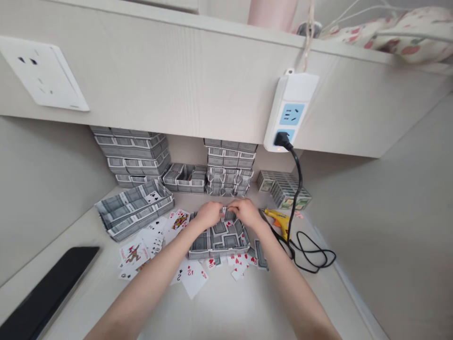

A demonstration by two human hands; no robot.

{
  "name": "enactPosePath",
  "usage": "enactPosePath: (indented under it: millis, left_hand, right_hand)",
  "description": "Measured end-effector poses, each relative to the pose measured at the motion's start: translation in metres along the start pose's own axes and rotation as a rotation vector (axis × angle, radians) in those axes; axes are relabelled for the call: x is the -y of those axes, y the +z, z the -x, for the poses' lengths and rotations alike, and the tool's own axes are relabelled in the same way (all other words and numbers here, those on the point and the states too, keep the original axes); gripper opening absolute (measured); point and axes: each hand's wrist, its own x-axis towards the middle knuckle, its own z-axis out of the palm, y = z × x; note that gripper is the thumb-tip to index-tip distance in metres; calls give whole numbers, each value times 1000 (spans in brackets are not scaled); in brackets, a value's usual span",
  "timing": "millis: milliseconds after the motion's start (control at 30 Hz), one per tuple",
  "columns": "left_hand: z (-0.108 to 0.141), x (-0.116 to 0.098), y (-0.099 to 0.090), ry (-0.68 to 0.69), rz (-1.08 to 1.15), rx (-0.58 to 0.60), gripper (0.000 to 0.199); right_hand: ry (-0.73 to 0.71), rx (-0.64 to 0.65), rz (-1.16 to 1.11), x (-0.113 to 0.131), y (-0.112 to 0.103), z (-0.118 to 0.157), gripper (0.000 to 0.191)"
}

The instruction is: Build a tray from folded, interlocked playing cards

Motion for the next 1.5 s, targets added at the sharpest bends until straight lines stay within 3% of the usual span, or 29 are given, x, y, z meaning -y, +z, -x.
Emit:
enactPosePath:
  millis: [133, 500, 700, 867, 1000, 1067, 1200, 1333, 1500]
  left_hand:
    - [4, 4, -6, 18, 11, 48, 23]
    - [15, 4, -3, 13, 65, 53, 22]
    - [20, 3, -5, -31, 114, 61, 23]
    - [30, 4, -5, -89, 149, 91, 31]
    - [34, 7, -8, -68, 202, 116, 33]
    - [30, 11, -11, -26, 299, 78, 37]
    - [14, 21, -9, -7, 684, -115, 46]
    - [0, 23, 11, -44, 985, -199, 45]
    - [-6, 21, 37, -153, 1119, -372, 37]
  right_hand:
    - [-39, -2, -71, 3, -1, 1, 19]
    - [83, 14, -16, 11, 8, 6, 19]
    - [55, -155, -2, 16, -6, 28, 26]
    - [157, 40, 214, 25, -5, 38, 31]
    - [212, 73, 353, 35, -1, 28, 37]
    - [222, 93, 381, 37, 2, 22, 31]
    - [218, 126, 348, 35, 11, 15, 23]
    - [219, 45, 303, 31, 19, 15, 32]
    - [171, 34, 264, 25, 22, 11, 26]
